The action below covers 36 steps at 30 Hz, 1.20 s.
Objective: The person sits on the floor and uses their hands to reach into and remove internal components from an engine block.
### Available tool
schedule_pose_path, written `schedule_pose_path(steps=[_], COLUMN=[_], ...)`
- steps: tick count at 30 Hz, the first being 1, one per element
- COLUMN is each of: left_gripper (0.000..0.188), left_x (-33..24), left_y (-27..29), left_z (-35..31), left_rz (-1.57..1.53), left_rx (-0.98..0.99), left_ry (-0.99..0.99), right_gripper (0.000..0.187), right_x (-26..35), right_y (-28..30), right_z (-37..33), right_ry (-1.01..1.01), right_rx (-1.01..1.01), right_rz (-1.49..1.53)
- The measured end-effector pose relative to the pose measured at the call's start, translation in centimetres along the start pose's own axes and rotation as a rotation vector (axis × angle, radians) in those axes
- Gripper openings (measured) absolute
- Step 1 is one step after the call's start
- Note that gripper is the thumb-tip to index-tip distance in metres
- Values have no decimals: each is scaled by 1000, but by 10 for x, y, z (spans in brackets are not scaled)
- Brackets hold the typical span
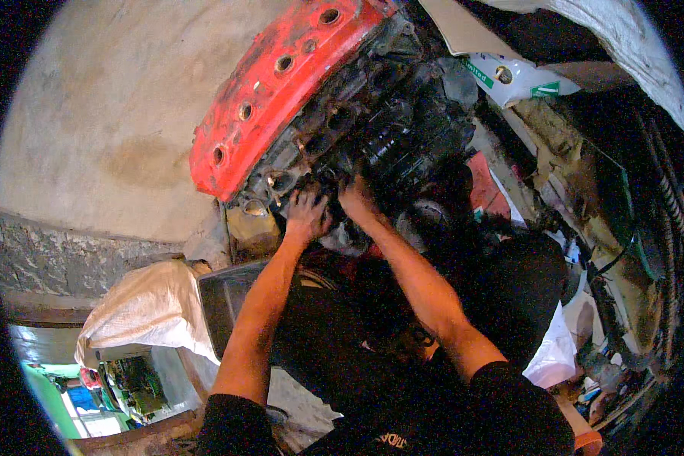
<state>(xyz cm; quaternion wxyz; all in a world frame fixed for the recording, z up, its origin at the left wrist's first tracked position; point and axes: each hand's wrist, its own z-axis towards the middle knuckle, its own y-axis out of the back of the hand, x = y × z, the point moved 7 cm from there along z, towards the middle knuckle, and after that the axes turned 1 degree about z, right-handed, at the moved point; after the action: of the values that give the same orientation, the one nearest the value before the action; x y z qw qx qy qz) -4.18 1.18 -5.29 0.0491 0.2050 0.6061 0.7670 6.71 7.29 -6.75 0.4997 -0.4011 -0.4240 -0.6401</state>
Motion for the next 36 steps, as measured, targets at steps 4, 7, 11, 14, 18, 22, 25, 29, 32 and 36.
schedule_pose_path(steps=[4,7,11,14,18,22,25,29,32,36], left_gripper=[42,46,59,71,84,93,103,99,88,79], left_x=[-9,7,-10,-14,-19,-5,-22,-10,-18,-22], left_y=[3,-6,29,46,42,8,50,45,56,47], left_z=[11,-9,14,-15,-7,-28,5,-8,-18,-4], left_rz=[115,244,170,157,301,337,308,199,-36,-266], left_rx=[-2,161,115,242,358,435,721,444,331,162], left_ry=[-32,11,95,173,140,148,109,187,259,232], right_gripper=[46,41,39,42,41,36,34,37,26,50], right_x=[-35,38,-5,60,63,86,68,41,40,-14], right_y=[-53,-22,-16,2,-1,-13,1,-18,3,63], right_z=[-14,-8,-5,-2,8,2,37,13,44,78], right_ry=[-81,-64,-211,-276,15,147,69,449,99,54], right_rx=[472,329,460,771,508,789,597,463,905,461], right_rz=[-276,3,-200,-413,-452,-628,-630,-763,-646,-827])
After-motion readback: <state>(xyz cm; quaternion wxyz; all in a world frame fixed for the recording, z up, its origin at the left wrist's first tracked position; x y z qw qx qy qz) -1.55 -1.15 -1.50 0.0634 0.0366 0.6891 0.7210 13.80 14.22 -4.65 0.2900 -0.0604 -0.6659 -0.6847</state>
